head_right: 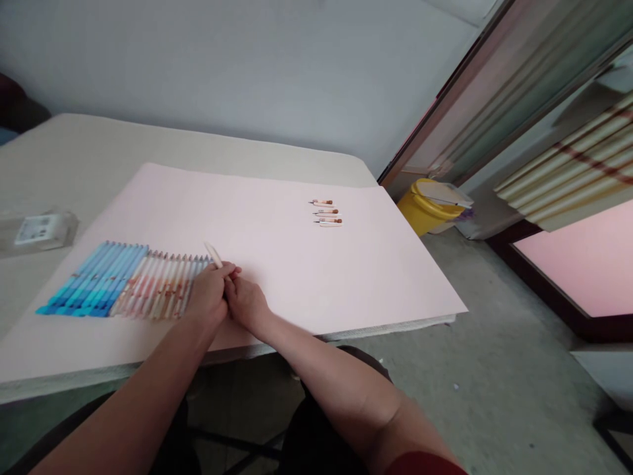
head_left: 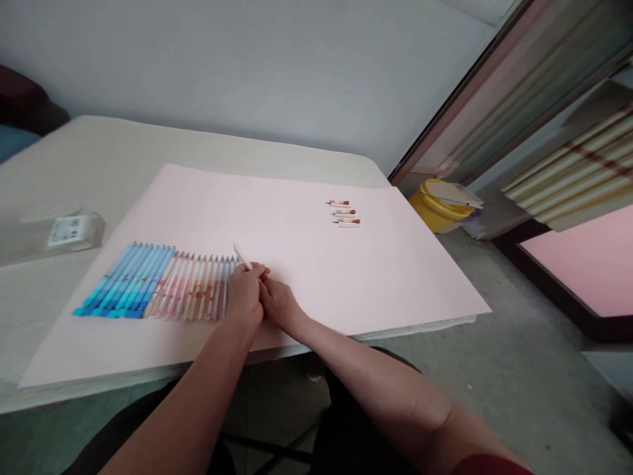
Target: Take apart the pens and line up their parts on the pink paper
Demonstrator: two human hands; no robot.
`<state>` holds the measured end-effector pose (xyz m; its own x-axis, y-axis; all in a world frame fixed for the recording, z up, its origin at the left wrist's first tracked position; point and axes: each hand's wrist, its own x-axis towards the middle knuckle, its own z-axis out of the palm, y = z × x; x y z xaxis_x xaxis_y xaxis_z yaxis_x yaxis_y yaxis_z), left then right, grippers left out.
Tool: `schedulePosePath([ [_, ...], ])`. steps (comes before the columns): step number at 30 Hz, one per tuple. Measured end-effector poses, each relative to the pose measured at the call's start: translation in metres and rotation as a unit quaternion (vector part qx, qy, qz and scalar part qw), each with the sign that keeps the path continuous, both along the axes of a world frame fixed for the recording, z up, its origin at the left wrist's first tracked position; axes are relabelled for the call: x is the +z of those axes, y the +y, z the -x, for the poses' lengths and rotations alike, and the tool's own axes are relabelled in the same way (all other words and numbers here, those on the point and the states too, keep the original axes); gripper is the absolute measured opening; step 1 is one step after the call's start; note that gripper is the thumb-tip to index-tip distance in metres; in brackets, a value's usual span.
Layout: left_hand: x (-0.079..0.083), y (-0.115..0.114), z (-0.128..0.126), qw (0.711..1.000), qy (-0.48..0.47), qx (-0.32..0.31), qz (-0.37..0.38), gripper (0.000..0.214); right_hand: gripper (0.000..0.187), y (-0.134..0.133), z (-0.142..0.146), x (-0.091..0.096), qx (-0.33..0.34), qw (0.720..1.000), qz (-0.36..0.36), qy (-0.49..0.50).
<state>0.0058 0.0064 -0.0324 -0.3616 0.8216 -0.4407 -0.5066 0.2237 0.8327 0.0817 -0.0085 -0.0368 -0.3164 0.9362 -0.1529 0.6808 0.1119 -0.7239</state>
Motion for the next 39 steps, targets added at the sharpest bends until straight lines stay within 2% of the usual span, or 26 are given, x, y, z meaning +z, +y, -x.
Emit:
schedulePosePath([
  [39, -0.0015, 0.0, 0.0001, 1.0, 0.002, -0.001, -0.006, 0.012, 0.047, 0.0008, 0.0, -0.0034, 0.002, 1.0, -0.011, -0.006],
])
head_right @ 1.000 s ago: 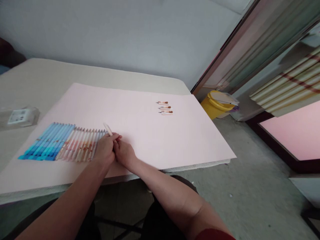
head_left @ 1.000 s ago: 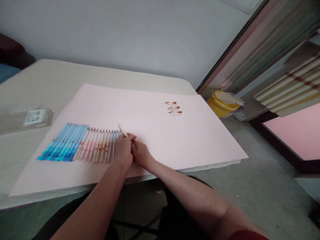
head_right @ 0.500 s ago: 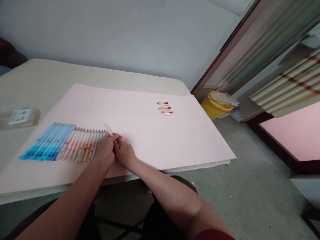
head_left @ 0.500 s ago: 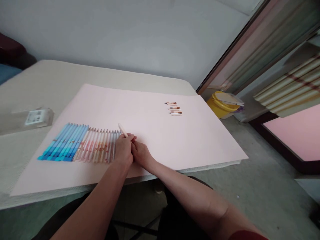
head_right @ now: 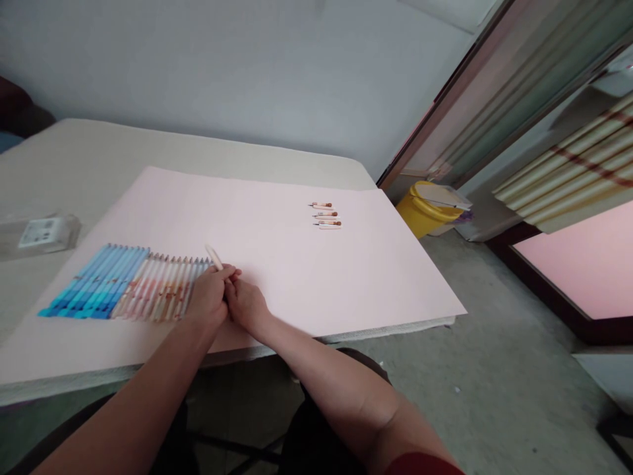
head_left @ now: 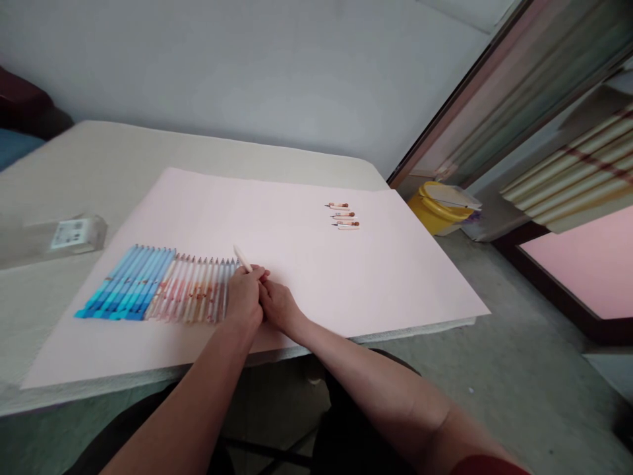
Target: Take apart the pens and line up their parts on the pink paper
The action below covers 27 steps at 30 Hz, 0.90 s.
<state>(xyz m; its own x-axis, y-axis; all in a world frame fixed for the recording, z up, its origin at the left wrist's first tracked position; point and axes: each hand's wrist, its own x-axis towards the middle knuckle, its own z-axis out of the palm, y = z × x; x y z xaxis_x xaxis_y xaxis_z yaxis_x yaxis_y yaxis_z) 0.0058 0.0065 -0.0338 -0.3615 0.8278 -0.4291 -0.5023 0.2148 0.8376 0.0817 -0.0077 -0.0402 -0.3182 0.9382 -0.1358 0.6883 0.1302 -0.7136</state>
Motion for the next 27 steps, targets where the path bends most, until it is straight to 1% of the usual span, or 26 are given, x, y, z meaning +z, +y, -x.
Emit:
schedulePosePath([
  [16, 0.0046, -0.0009, -0.0009, 1.0, -0.01, 0.008, 0.01, 0.01, 0.047, 0.0, -0.0001, -0.0004, 0.003, 1.0, -0.001, -0.008],
  [23, 0.0002, -0.0001, -0.0002, 1.0, -0.01, 0.001, -0.001, 0.01, 0.045, 0.0002, 0.0003, 0.0023, 0.0, 1.0, 0.009, -0.005],
  [27, 0.0008, 0.0001, -0.0001, 1.0, -0.017, 0.002, 0.002, 0.011, 0.044, -0.0001, 0.0001, 0.0035, -0.005, 1.0, 0.018, 0.01],
])
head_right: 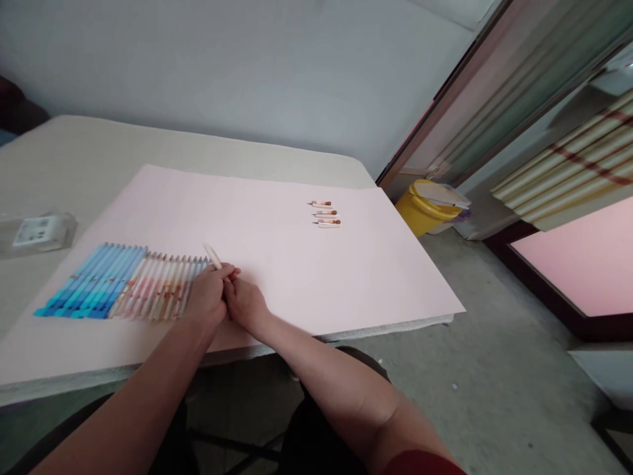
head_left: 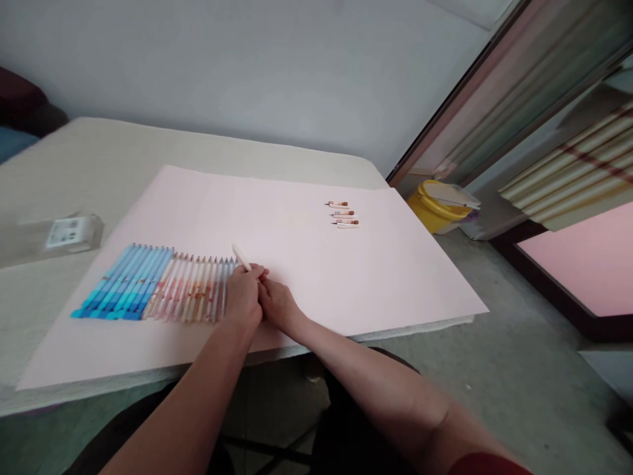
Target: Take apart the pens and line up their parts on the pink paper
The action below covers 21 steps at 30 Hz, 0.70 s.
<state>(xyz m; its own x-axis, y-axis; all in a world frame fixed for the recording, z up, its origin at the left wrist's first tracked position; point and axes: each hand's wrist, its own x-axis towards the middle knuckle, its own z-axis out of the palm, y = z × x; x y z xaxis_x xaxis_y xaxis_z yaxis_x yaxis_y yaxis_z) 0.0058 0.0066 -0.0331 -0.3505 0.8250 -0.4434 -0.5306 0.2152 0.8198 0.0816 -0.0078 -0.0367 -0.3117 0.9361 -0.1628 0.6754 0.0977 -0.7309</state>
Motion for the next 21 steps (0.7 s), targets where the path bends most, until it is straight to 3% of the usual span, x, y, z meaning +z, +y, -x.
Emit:
schedulePosePath([
  [21, -0.0024, -0.0002, 0.0006, 1.0, 0.017, -0.006, -0.005, 0.011, 0.046, 0.0001, 0.0, -0.0002, 0.001, 1.0, -0.002, -0.018],
])
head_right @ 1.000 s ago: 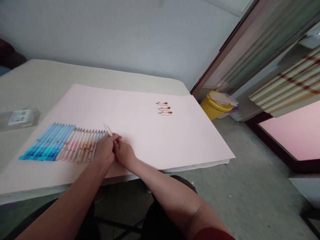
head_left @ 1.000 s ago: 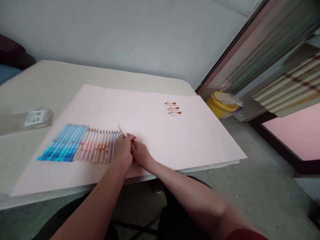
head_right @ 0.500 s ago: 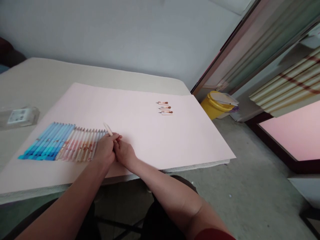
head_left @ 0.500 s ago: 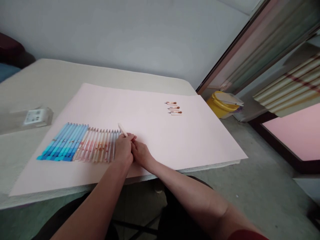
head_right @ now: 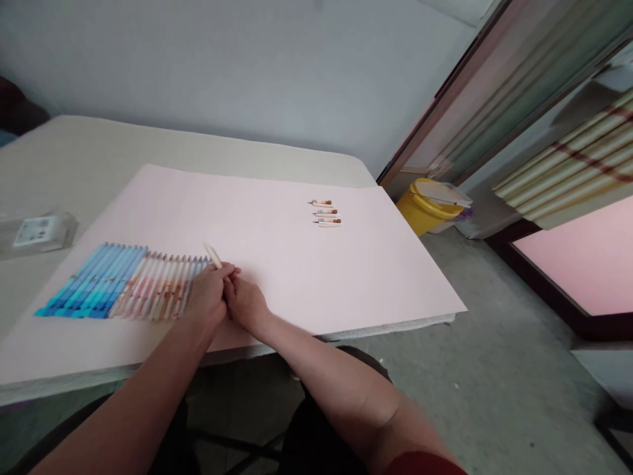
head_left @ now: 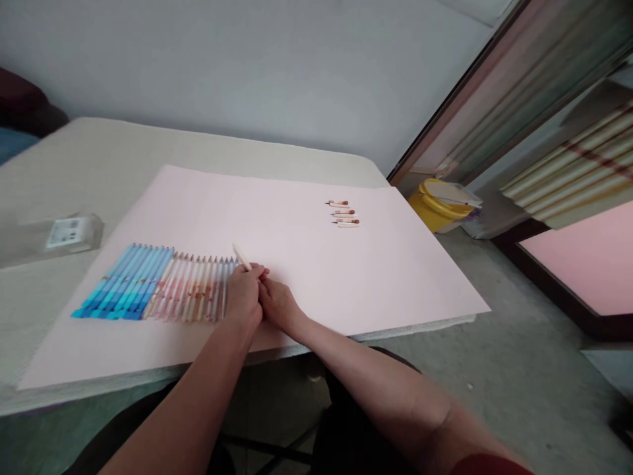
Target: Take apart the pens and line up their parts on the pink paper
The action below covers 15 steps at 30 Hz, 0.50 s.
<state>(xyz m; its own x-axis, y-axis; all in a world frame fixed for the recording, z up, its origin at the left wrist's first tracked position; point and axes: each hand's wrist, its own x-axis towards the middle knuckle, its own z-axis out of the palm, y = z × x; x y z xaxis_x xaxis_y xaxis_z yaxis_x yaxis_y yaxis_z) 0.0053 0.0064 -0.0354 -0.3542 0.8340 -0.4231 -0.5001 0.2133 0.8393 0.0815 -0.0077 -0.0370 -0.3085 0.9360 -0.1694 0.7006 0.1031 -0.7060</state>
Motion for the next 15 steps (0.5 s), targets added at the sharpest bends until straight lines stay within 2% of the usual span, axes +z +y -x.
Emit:
schedulePosePath([
  [15, 0.0036, -0.0001, -0.0007, 1.0, 0.0, 0.006, 0.011, 0.009, 0.046, -0.0007, 0.0, -0.0009, -0.001, 1.0, -0.005, 0.018],
])
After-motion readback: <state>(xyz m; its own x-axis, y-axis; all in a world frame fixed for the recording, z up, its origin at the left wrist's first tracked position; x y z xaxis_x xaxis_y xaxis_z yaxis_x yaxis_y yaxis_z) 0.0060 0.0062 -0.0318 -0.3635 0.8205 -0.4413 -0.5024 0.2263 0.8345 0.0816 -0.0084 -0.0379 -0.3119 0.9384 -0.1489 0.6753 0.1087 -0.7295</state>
